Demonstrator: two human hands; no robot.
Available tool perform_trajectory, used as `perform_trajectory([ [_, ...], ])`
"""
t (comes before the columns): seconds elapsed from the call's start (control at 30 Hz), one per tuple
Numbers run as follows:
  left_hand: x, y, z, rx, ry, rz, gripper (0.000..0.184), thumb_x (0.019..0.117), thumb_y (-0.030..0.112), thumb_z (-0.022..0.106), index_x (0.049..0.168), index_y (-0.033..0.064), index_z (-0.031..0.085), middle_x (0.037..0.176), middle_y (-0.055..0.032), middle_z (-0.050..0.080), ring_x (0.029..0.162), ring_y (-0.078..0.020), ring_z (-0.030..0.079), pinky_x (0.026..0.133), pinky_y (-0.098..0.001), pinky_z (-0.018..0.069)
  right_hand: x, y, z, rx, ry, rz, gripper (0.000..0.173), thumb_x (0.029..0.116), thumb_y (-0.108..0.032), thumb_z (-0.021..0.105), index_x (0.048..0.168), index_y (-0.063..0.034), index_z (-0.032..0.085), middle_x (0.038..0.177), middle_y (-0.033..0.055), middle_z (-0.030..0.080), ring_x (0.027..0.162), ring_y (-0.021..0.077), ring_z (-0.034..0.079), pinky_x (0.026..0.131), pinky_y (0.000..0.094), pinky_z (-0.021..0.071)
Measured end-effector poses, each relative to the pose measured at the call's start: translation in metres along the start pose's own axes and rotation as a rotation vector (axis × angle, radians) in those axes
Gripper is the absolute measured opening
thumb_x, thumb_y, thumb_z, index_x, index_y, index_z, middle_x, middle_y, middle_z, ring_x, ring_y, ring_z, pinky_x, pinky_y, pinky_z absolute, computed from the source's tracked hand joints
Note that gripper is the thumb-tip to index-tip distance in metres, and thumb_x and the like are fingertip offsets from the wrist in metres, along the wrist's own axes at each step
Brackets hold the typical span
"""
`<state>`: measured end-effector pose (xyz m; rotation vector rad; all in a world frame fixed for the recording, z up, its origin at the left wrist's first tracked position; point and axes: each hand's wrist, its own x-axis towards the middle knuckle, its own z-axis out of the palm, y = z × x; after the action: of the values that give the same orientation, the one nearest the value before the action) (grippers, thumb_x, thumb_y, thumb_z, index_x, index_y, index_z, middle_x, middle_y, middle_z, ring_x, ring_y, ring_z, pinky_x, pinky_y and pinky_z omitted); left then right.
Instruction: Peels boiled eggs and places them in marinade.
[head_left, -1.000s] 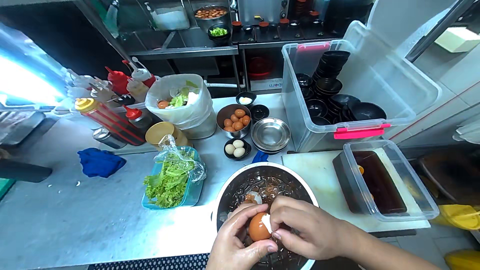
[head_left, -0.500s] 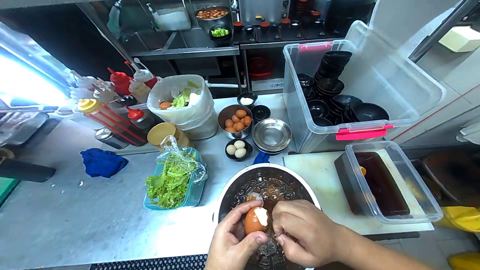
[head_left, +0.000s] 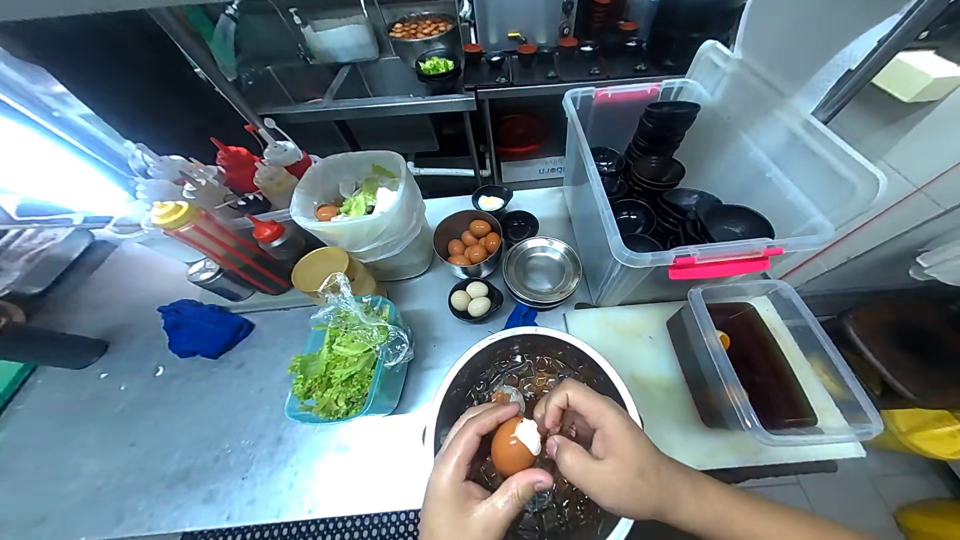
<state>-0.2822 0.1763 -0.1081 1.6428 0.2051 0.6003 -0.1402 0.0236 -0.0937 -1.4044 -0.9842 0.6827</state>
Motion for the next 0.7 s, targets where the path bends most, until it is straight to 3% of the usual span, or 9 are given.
perform_trajectory([
  [0.1, -0.0013, -0.0001, 0.0012, 0.087, 0.009, 0.039, 0.06, 0.0778, 0.034, 0.091, 0.126, 0.0068, 0.068, 0.123, -0.0118, 0.068, 0.111, -0.0245, 0.068, 0.092, -0.0364, 0.062, -0.0007, -0.0012, 0.0001, 0.007, -0.017, 0.003, 0.018, 0.0939, -0.011, 0.061, 0.11, -0.0043, 0.06, 0.1, 0.0062, 0.066, 0.083, 0.0089, 0.066, 0.071, 0.026, 0.0588],
  [0.4, -0.0038, -0.0026, 0.0039, 0.22, 0.013, 0.107, 0.056, 0.0801, 0.037, 0.088, 0.124, 0.0093, 0.069, 0.122, -0.0092, 0.068, 0.112, -0.0211, 0.067, 0.094, -0.0348, 0.0609, -0.002, 0.0019, 0.0049, -0.121, 0.055, -0.046, 0.018, 0.0894, -0.007, 0.062, 0.107, -0.0045, 0.062, 0.096, 0.0046, 0.067, 0.083, 0.0063, 0.066, 0.071, 0.0224, 0.0581],
  [0.6, -0.0049, -0.0017, 0.0039, 0.209, 0.01, 0.103, 0.058, 0.0791, 0.037, 0.089, 0.125, 0.0078, 0.069, 0.123, -0.0098, 0.069, 0.113, -0.0214, 0.068, 0.094, -0.0352, 0.0614, -0.0019, 0.0033, 0.0052, -0.154, 0.096, -0.056, 0.013, 0.0921, -0.005, 0.056, 0.103, -0.0051, 0.064, 0.093, 0.0031, 0.067, 0.08, 0.0053, 0.065, 0.069, 0.0212, 0.0559],
  [0.7, -0.0045, 0.001, 0.0029, 0.108, -0.008, 0.034, 0.061, 0.0802, 0.033, 0.089, 0.128, 0.0024, 0.066, 0.124, -0.0137, 0.068, 0.111, -0.026, 0.069, 0.093, -0.0388, 0.0626, -0.0012, -0.0012, 0.0036, -0.034, 0.085, 0.024, 0.021, 0.0997, -0.003, 0.045, 0.1, -0.0052, 0.065, 0.089, 0.0023, 0.067, 0.072, 0.0068, 0.065, 0.063, 0.0243, 0.0582],
])
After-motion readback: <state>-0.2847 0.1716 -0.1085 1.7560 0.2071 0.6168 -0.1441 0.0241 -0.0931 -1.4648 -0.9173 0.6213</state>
